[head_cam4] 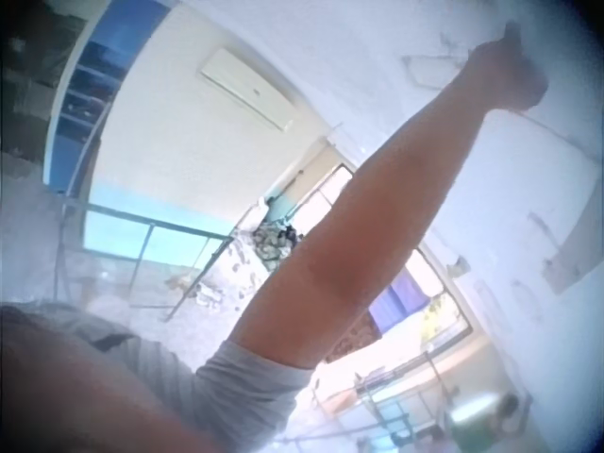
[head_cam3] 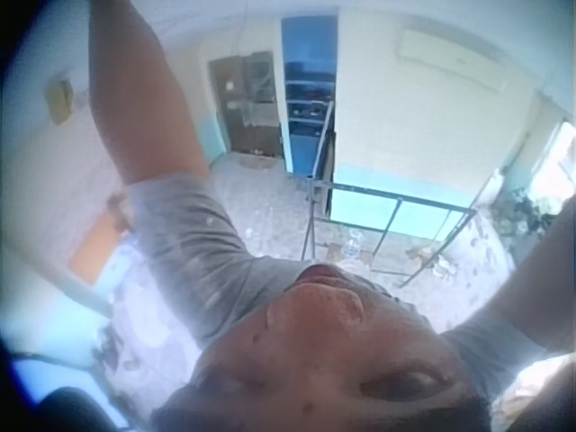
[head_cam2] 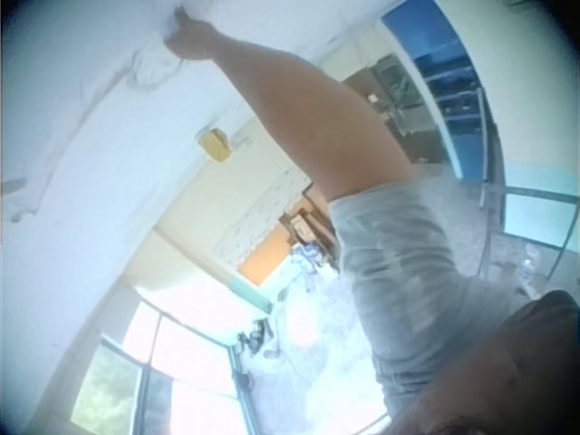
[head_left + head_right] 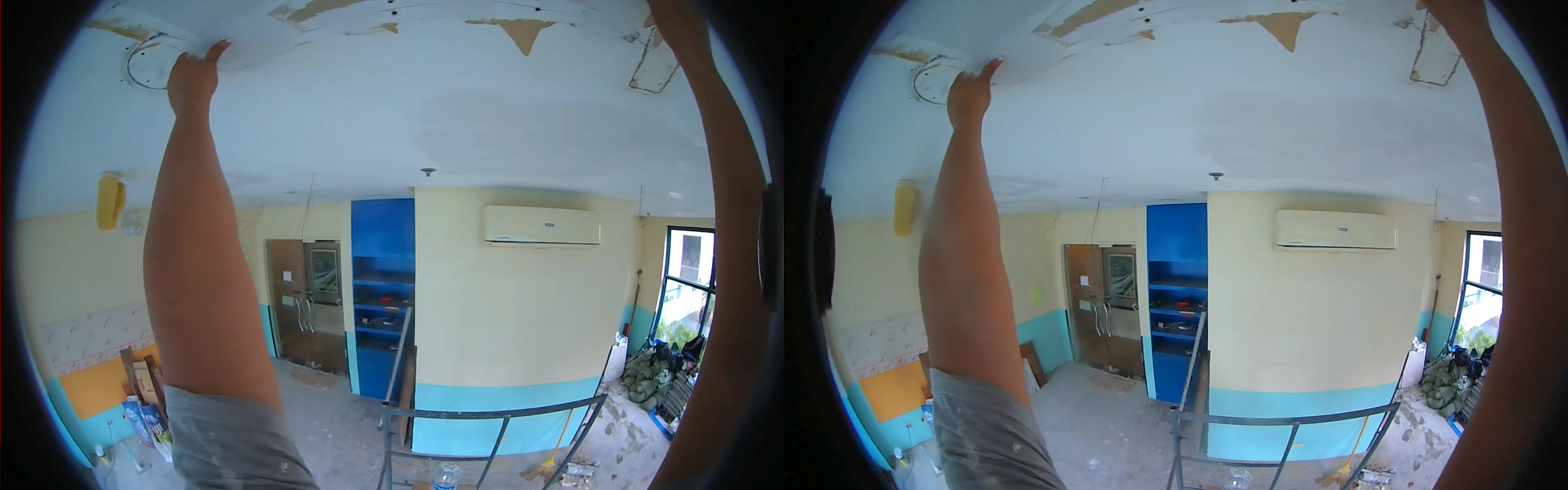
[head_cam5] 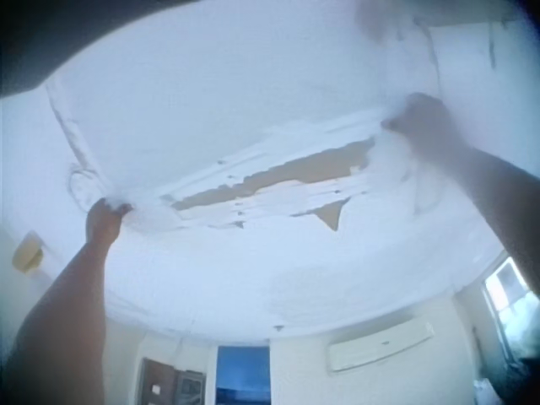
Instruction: The person scrapes the ceiling with a putty knife, applies mesh drywall tape to the ceiling seams by hand, and spreads compound over the tape using putty knives.
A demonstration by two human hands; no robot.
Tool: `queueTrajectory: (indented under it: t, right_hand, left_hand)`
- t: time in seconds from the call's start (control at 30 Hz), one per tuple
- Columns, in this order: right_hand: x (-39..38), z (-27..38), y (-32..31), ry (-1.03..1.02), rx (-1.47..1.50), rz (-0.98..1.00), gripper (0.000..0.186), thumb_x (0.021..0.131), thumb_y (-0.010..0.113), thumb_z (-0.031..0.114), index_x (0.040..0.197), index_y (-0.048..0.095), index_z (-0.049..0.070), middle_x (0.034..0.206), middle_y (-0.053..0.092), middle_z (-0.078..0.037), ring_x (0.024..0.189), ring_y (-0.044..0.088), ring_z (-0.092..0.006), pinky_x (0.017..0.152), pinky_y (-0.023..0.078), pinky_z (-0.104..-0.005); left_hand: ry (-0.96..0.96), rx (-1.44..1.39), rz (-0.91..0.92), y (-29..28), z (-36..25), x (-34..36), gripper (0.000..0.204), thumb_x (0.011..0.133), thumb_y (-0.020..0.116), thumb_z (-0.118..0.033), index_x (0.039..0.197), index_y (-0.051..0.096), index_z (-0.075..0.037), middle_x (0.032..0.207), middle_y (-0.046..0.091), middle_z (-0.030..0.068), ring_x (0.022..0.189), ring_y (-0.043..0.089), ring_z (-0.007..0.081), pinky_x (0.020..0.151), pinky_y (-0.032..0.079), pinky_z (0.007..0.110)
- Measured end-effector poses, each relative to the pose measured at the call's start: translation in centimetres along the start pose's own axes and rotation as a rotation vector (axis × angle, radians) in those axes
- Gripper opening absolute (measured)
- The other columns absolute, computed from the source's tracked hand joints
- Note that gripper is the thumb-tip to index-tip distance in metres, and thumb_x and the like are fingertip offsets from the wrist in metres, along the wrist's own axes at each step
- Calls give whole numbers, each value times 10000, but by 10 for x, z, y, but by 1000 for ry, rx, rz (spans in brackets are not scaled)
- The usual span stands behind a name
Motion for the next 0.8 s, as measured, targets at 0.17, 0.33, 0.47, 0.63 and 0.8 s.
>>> queueTrajectory:
  t: [0.17, 0.33, 0.47, 0.63, 0.8]
  right_hand:
    - [-15, 22, 1, 182, -57, -219, 219, 784, 710, 211, 855, 618, 26, 804, 629, -118, 714, 596, -241, 668, 498, -371]
    - [-5, -4, -3, 68, 93, -113, 267, 752, 750, 222, 850, 602, 22, 788, 620, -130, 678, 599, -225, 629, 503, -366]
    - [-17, 17, -11, 245, 184, -50, 263, 769, 736, 244, 834, 600, 28, 756, 616, -123, 675, 598, -215, 618, 495, -359]
    - [-33, -12, -21, 64, 119, -121, 232, 814, 684, 265, 789, 627, 42, 686, 617, -101, 619, 584, -227, 607, 471, -358]
    - [-91, -46, -26, -3, 26, 95, 410, 850, 618, 435, 938, 643, 35, 722, 604, -83, 673, 582, -166, 663, 446, -297]
  left_hand:
    - [-258, -220, 33, -19, -42, -51, 815, 755, 523, -759, 976, 628, 19, 963, 663, 190, 902, 642, 349, 764, 506, 431]
    - [-5, -41, 95, -39, -81, -47, 754, 775, 520, -734, 964, 638, -13, 913, 671, 171, 875, 645, 347, 765, 507, 414]
    - [-67, -47, -9, -43, -55, -35, 744, 780, 517, -729, 972, 638, -20, 867, 674, 153, 860, 647, 342, 768, 506, 407]
    - [-19, -213, 98, -90, -64, -95, 578, 823, 579, -599, 821, 620, -22, 760, 642, 146, 755, 624, 321, 706, 484, 401]
    - [4, -321, 351, -134, -37, -231, 435, 792, 717, -408, 753, 497, -34, 658, 538, 97, 599, 489, 257, 592, 432, 374]
Point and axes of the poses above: each hand's wrist, its own x-axis towards the middle knuckle, its own y-axis out of the palm, z = x × y, the point moved 1 cm from there along x, towards the middle knuckle
